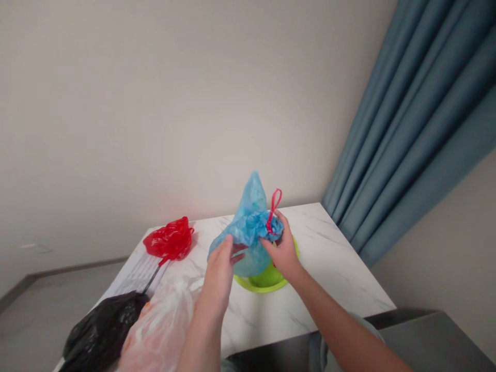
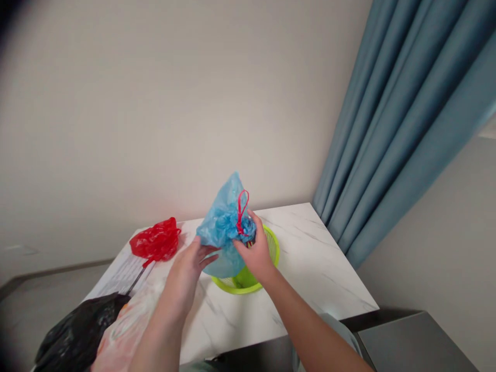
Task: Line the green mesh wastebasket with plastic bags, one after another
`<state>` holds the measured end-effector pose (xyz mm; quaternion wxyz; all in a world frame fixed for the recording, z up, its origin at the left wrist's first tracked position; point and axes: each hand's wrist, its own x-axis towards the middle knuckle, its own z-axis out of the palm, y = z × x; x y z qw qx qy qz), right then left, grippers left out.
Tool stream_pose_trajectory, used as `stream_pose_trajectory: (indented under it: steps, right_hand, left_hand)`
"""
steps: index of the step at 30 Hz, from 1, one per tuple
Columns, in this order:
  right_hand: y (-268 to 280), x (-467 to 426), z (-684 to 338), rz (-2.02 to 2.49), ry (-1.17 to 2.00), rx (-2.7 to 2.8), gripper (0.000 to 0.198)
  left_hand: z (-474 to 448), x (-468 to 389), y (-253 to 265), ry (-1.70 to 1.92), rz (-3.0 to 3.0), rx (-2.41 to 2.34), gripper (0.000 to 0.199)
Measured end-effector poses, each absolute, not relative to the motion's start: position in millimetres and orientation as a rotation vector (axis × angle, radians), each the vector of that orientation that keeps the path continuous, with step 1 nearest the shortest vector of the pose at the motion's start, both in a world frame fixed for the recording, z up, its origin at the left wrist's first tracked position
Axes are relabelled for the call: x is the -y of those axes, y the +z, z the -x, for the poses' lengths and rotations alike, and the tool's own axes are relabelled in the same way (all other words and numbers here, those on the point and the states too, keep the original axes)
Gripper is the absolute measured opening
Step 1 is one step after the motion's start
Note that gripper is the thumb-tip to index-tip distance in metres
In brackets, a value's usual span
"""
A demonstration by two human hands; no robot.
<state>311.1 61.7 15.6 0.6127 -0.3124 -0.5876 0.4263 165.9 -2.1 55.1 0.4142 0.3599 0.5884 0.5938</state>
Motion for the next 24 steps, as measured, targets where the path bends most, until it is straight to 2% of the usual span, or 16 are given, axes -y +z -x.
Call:
stream_pose_trajectory:
  steps: [2,4,5,7,10,13,16,19,22,24]
  right_hand:
    - [13,-69,-319,0.877,0.878,1.405,0.048]
    - [3,-76,-328,1.066,0.782,1.552,0.041]
    - [-4,-78,-332,1.164,0.747,1.662,0.042]
    - [-23,-78,-338,1.364,0.688,1.906,0.045]
    - [-48,-73,-343,1.623,0.631,2.157,0.049]
    - [-55,-68,-343,1.706,0.610,2.234,0.063]
    - [-41,-67,-339,1.681,0.576,2.215,0.081]
    - [-24,-65,-332,1.498,0.545,2.187,0.093]
    - [-19,-63,-325,1.266,0.587,2.271,0.095]
    - [-25,-61,-321,1.167,0.624,2.350,0.088]
  left_hand:
    - [-157,10,35,1.490,-0.936,-1.689,0.069]
    - [-149,19,11,1.499,-0.950,-1.972,0.062]
    - [-146,23,-3,1.475,-0.949,-2.088,0.056]
    - [-143,27,-31,1.413,-0.872,-2.162,0.061]
    - [-148,28,-67,1.291,-0.711,-1.917,0.070]
    - [-156,25,-85,1.271,-0.709,-1.674,0.061]
    - [-163,23,-90,1.338,-0.792,-1.644,0.052]
    - [-168,20,-94,1.384,-0.903,-1.653,0.056]
    - [-173,19,-98,1.422,-1.056,-1.641,0.059]
    - [-176,18,-100,1.445,-1.081,-1.648,0.054]
